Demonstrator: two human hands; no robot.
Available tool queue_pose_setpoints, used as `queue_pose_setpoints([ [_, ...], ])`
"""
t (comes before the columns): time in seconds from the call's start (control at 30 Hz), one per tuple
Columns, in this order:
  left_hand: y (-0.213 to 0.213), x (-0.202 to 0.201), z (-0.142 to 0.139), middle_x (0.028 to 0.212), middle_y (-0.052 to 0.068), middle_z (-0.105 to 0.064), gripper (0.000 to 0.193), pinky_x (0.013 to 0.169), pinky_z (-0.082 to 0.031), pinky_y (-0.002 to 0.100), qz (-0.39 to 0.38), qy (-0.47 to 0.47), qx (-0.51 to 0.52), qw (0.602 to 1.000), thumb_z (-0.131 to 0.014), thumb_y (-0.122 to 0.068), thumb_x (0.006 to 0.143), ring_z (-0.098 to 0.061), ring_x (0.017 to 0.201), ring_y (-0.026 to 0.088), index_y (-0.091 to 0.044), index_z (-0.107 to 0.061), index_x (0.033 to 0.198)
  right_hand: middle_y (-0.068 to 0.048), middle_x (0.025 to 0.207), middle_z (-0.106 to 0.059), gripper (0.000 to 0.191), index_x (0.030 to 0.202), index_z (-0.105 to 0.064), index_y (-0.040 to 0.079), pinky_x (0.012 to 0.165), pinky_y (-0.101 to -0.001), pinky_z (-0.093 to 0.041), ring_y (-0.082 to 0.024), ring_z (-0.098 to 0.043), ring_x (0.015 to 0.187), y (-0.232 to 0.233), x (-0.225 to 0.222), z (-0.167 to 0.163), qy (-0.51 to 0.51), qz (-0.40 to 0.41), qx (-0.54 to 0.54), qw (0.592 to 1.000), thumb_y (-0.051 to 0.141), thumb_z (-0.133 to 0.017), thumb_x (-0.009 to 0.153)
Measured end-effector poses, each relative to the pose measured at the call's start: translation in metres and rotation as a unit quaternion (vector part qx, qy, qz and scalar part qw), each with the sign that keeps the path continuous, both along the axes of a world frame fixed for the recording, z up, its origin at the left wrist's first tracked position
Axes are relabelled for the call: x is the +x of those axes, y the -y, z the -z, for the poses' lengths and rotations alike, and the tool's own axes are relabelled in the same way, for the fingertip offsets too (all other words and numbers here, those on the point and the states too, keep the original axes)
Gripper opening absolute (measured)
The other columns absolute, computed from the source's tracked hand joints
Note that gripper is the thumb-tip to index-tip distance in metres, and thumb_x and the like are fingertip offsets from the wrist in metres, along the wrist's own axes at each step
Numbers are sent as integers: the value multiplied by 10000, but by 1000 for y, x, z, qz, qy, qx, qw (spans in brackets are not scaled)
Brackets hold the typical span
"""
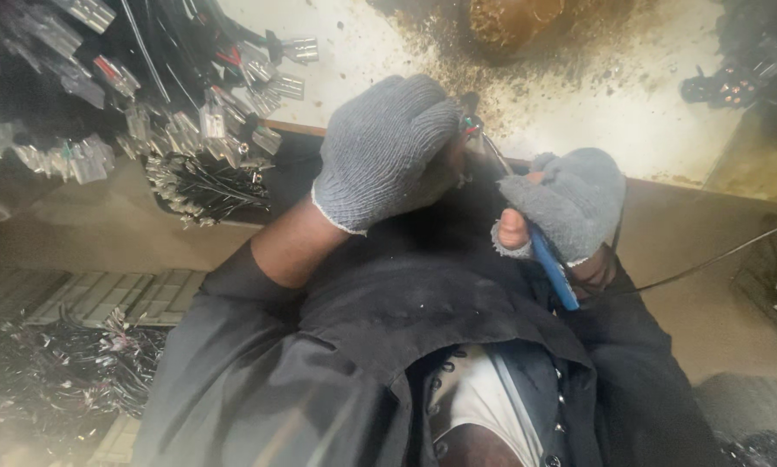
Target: The person solders small wires and components at a workbench, holding a soldering iron in one hand and wire in the other, twisting and positioning the wire ends and applying the iron to the joints, working through several wire pieces one at a time.
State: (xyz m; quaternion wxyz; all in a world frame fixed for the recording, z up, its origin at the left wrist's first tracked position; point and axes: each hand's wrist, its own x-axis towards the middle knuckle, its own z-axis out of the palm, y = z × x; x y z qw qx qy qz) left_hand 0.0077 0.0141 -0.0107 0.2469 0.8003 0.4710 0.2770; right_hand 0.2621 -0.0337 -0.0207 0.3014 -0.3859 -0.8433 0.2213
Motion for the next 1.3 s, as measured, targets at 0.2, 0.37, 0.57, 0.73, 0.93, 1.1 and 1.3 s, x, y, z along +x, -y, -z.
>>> queue_pose_setpoints([
  [0.2, 0, -1, -1, 881, 82, -566, 180, 650, -489, 421, 5, 0, -7, 1000, -772, -183, 828, -609, 794, 288, -124, -607, 868, -76, 716, -664, 198, 813, -671, 2, 573, -339, -517, -196, -655, 636, 28, 13, 17, -236, 144, -658, 700, 126, -728, 956],
  [0.37, -1, -1, -2, 877, 76, -563, 147, 645, -489, 418, 4, -5, -6, 1000, -769, -190, 869, -604, 781, 283, -134, -634, 882, -106, 851, -705, 188, 964, -696, -10, 721, -310, -581, -211, -699, 789, 39, 25, 35, -351, 65, -727, 586, 176, -714, 970],
  [0.57, -1, 0, -2, 874, 73, -565, 156, 651, -493, 419, 1, -3, 2, 1000, -765, -191, 877, -605, 777, 287, -139, -620, 851, -54, 827, -697, 139, 987, -734, 5, 653, -314, -541, -175, -674, 737, 36, 23, 38, -254, 30, -414, 874, 90, -793, 895],
  [0.73, -1, -2, 0, 871, 72, -569, 168, 656, -495, 426, 9, 7, -2, 1000, -768, -209, 853, -613, 788, 291, -146, -613, 837, -10, 812, -675, 190, 990, -738, 66, 612, -285, -503, -123, -618, 699, 33, 14, 35, -164, 36, -329, 929, 62, -849, 836],
  [0.93, 1, -1, 3, 875, 70, -570, 173, 649, -491, 424, 4, -11, 4, 1000, -770, -220, 888, -607, 784, 284, -148, -617, 848, -51, 792, -671, 214, 1045, -741, 56, 626, -376, -482, -218, -628, 682, 15, 12, 10, 2, -27, -63, 998, 110, -813, 850],
  [1.1, 0, -3, 3, 883, 74, -574, 150, 654, -493, 425, 11, 7, 6, 1000, -751, -226, 869, -609, 791, 287, -141, -627, 862, -55, 818, -683, 161, 1043, -716, 54, 672, -374, -521, -233, -667, 733, -2, -9, -8, -61, 50, -61, 995, 152, -774, 929],
  [1.3, -1, 0, 3, 856, 59, -578, 162, 637, -496, 424, 2, -54, -13, 998, -765, -264, 831, -616, 774, 283, -182, -625, 817, -52, 870, -717, 127, 1055, -694, 60, 698, -304, -572, -180, -725, 804, 3, -25, -32, -181, 215, -247, 927, 180, -729, 1036],
])
